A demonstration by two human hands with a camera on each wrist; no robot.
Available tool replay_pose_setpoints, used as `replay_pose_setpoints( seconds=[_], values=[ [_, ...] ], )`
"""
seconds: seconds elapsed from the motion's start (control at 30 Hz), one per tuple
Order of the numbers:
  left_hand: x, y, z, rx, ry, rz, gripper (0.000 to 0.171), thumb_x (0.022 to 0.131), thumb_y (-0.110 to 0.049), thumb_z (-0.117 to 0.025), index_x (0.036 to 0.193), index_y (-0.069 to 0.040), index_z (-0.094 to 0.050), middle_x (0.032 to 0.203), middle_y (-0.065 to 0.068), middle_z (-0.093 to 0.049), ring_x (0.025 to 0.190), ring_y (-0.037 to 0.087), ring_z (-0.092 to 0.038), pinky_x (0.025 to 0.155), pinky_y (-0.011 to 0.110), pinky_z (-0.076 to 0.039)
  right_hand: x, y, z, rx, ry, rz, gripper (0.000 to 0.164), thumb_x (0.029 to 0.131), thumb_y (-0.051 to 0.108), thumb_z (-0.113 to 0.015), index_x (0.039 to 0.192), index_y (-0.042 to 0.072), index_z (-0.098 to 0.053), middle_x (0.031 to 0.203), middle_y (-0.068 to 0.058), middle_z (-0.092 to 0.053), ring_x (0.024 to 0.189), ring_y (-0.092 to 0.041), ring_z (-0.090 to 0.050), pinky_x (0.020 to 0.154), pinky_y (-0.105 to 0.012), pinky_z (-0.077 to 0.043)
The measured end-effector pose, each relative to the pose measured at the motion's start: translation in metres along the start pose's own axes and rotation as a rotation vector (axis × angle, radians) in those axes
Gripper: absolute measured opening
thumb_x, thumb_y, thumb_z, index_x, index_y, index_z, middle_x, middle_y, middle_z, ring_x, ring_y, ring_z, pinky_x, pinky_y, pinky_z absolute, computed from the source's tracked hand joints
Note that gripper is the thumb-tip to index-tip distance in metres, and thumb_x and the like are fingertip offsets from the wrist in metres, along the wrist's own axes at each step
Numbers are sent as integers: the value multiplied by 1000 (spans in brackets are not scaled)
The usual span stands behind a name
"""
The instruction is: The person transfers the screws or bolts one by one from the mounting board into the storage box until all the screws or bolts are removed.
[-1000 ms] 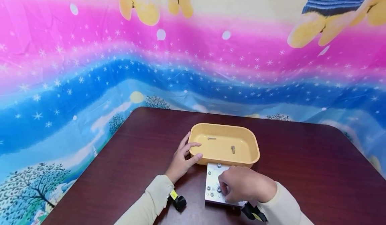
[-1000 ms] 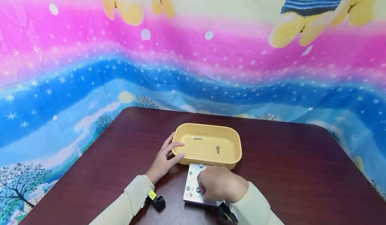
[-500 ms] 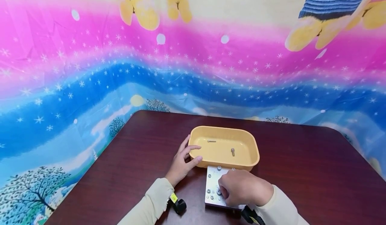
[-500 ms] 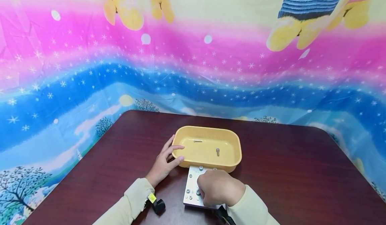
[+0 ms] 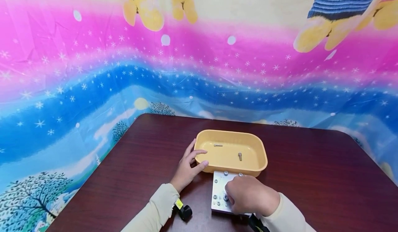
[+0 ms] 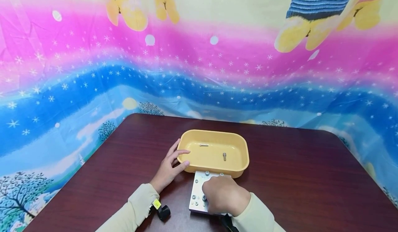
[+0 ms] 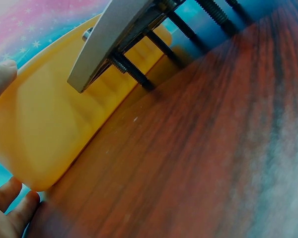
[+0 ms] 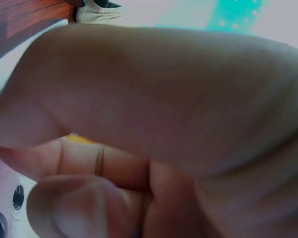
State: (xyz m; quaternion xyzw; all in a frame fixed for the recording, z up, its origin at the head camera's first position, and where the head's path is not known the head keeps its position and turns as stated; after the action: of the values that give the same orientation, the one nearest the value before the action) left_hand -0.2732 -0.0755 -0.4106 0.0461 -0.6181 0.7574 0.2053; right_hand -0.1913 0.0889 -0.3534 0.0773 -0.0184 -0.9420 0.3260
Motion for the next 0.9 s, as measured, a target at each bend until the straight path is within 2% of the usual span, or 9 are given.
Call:
replay_pose_setpoints(
  seconds=[0.23,0.6,0.9],
  values=[
    [0,1,0,-1,2,2,31,90,-19,-69,120,-13,-64,160,2,-14,123,38,-51,101,50,-41,-1,2,-2,-57,-22,-21,35,59,11,-75,47,21,-43,47,8,-38,47,-12,-34,45,-31,-30],
    [1,0,0,1,0,-6,31,90,-18,-69,120,-12,-64,159,1,-14,122,37,-53,100,49,-41,-1,2,-3,-71,-22,-77,33,58,15,-79,52,19,-46,51,6,-42,49,-15,-38,47,-33,-34],
    [0,0,0,-6,5,-9,31,90,-18,-69,120,-11,-64,160,5,-14,121,39,-53,100,51,-41,-1,3,-3,-91,-45,-65,34,56,17,-80,54,19,-46,53,5,-42,49,-15,-38,48,-34,-35]
  ],
)
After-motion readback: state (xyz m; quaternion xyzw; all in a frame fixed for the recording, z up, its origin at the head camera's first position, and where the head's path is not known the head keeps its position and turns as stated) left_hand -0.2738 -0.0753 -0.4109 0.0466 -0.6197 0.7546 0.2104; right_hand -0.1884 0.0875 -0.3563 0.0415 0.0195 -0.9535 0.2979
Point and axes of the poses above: each hand's wrist, its own x-axis towards the middle knuckle, its own z-axis out of the back of the hand, y = z × x, the point moved 5 cm from there along x, towards the middle knuckle
